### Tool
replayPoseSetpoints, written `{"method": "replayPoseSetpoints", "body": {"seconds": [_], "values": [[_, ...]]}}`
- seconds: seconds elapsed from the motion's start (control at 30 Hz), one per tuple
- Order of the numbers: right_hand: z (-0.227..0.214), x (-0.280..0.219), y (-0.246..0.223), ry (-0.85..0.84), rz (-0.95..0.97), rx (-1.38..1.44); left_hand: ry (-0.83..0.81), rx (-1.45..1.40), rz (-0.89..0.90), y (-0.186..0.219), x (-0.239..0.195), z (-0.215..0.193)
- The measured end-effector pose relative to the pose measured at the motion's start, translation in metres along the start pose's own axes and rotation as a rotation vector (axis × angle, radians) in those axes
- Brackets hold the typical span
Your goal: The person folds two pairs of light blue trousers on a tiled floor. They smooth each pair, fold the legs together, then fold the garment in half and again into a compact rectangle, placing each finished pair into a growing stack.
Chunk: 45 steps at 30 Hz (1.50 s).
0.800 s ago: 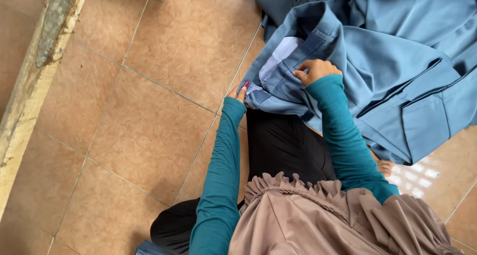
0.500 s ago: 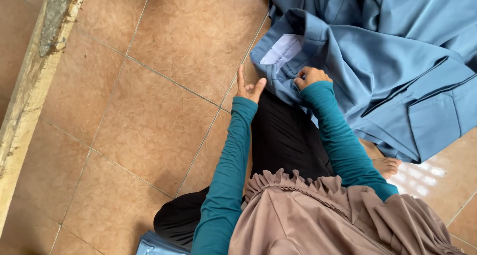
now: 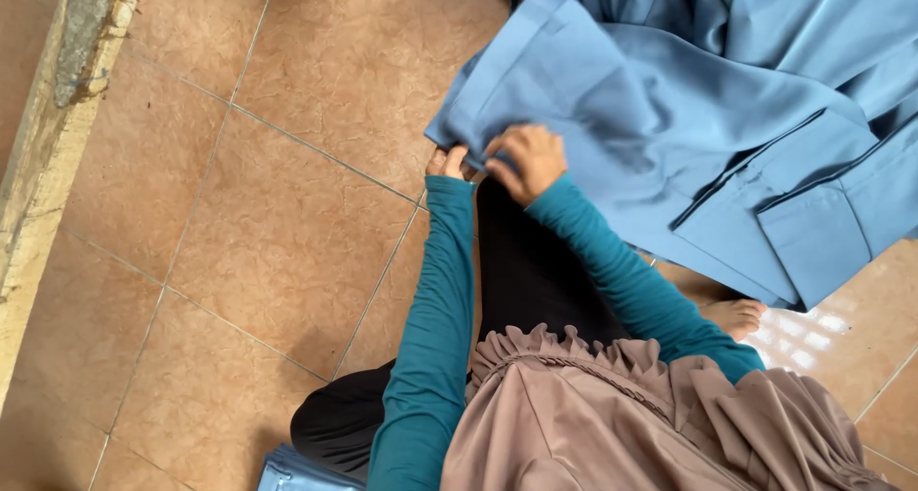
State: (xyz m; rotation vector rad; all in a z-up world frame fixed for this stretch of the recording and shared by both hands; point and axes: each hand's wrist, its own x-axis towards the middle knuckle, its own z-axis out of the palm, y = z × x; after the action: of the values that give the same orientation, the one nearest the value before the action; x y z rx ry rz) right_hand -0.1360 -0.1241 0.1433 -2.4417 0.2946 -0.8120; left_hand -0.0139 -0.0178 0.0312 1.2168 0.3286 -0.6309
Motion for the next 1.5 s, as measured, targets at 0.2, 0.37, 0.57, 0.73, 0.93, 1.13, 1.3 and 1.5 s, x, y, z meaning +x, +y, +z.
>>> {"method": "replayPoseSetpoints", "body": {"seconds": [0.2, 0.37, 0.57, 0.73, 0.93, 1.13, 1.3, 1.5], "values": [[0.040, -0.035, 0.008, -0.153, 0.298, 0.276, -0.117, 0.047, 0.175, -0.029, -0.013, -0.025], [0.040, -0.038, 0.020, -0.065, 0.176, 0.279, 0.098, 0.480, 0.077, -0.015, 0.007, 0.012], [0.007, -0.070, 0.052, -0.229, 0.657, -0.441, 0.403, 0.663, 0.053, 0.016, 0.049, -0.029], [0.081, -0.087, 0.143, -0.601, 0.972, -0.169, 0.573, 0.718, -0.080, 0.073, 0.056, -0.098], [0.186, -0.014, 0.136, -0.931, 0.770, -0.321, 0.675, 0.597, -0.071, 0.058, 0.072, -0.212], [0.198, 0.036, 0.010, -1.125, 0.661, -0.341, 0.783, 0.585, -0.170, 0.063, 0.054, -0.300], [0.206, 0.027, -0.110, -1.121, 0.206, -0.315, 0.945, 0.439, -0.246, 0.090, 0.022, -0.423], [0.285, -0.048, -0.169, -1.093, -0.204, -0.071, 1.160, 0.357, -0.235, 0.102, -0.093, -0.560]]}}
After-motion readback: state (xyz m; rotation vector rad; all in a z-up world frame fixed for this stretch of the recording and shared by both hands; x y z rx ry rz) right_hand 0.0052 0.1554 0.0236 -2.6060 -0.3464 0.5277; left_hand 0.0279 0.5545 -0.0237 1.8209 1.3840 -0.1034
